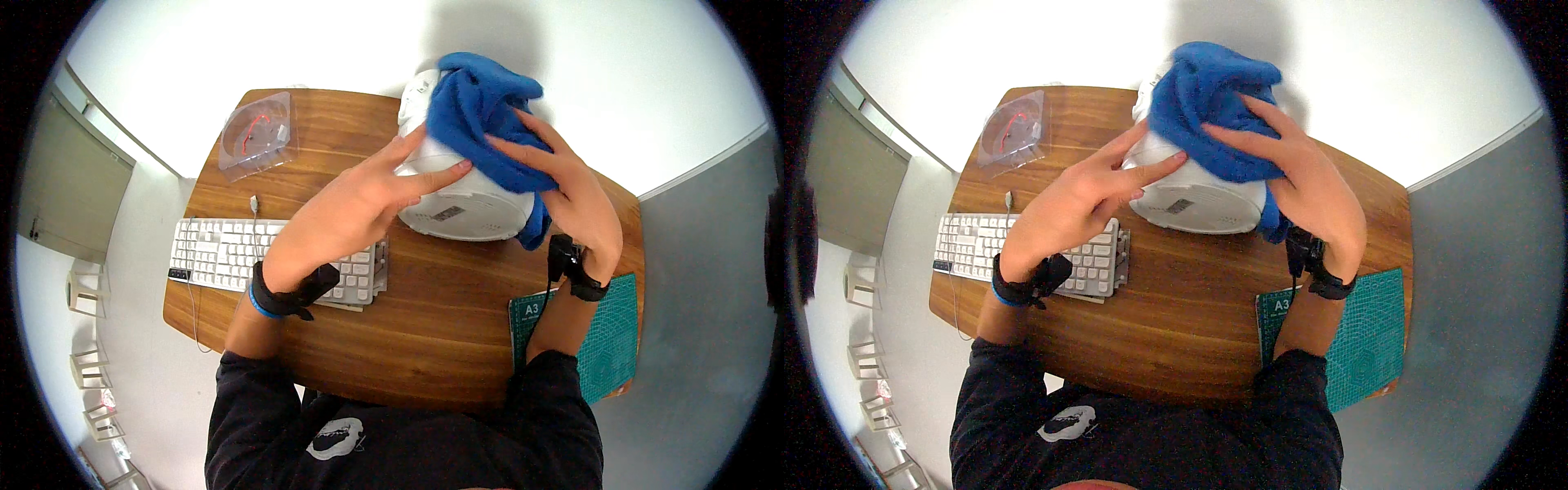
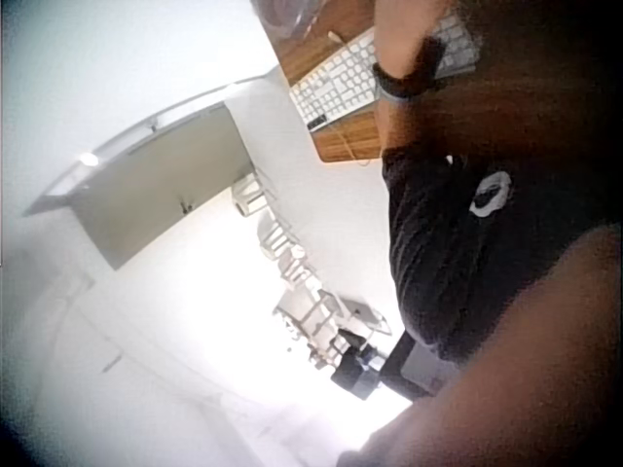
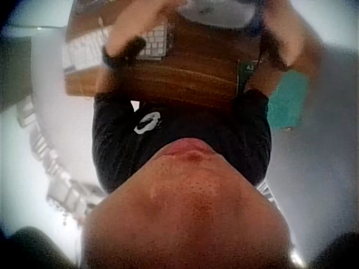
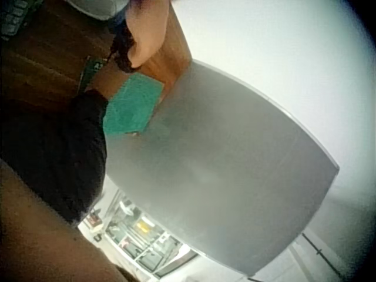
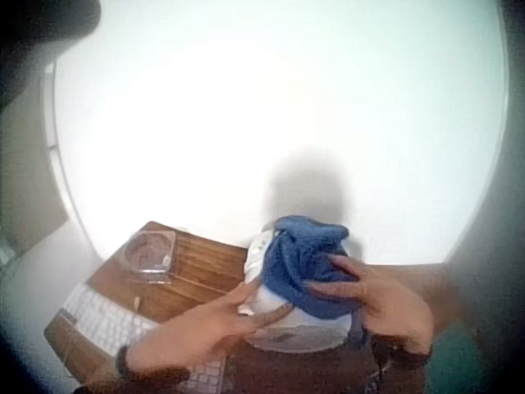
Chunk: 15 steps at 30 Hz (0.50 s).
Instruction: The person wipes the interior and exterior of a white rice cooker with a blue cloth, then uses a screwdriver to remove the bottom cover, exposing the internal wiring and components.
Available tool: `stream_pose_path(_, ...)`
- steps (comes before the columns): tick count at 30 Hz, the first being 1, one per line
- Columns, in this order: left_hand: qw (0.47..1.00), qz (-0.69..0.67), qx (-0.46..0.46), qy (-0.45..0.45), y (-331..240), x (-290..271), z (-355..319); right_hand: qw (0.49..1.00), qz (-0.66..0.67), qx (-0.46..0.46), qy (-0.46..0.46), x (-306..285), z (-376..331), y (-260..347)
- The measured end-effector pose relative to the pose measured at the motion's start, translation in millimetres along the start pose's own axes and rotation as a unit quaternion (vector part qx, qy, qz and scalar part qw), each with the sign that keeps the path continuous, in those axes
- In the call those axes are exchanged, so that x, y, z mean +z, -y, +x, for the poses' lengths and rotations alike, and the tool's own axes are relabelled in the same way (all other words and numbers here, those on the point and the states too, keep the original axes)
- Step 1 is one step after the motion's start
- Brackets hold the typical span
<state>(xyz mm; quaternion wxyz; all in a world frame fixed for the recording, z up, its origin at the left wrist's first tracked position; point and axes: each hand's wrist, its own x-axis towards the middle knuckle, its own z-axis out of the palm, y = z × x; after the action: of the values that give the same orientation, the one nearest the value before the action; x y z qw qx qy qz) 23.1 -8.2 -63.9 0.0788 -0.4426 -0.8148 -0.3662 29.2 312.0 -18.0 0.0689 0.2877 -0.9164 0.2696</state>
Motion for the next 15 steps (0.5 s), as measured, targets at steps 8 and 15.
stream_pose_path(8, 1.000, 0.001, -0.004, 0.005, -0.1, 1.2, 1.7, 0.996, 0.082, -0.002, -0.029, 0.2, 3.0, -2.4)
stream_pose_path(15, 0.999, 0.025, 0.016, -0.032, 1.7, 6.5, -0.7, 0.994, 0.027, 0.070, -0.074, 3.0, 1.4, -21.3)
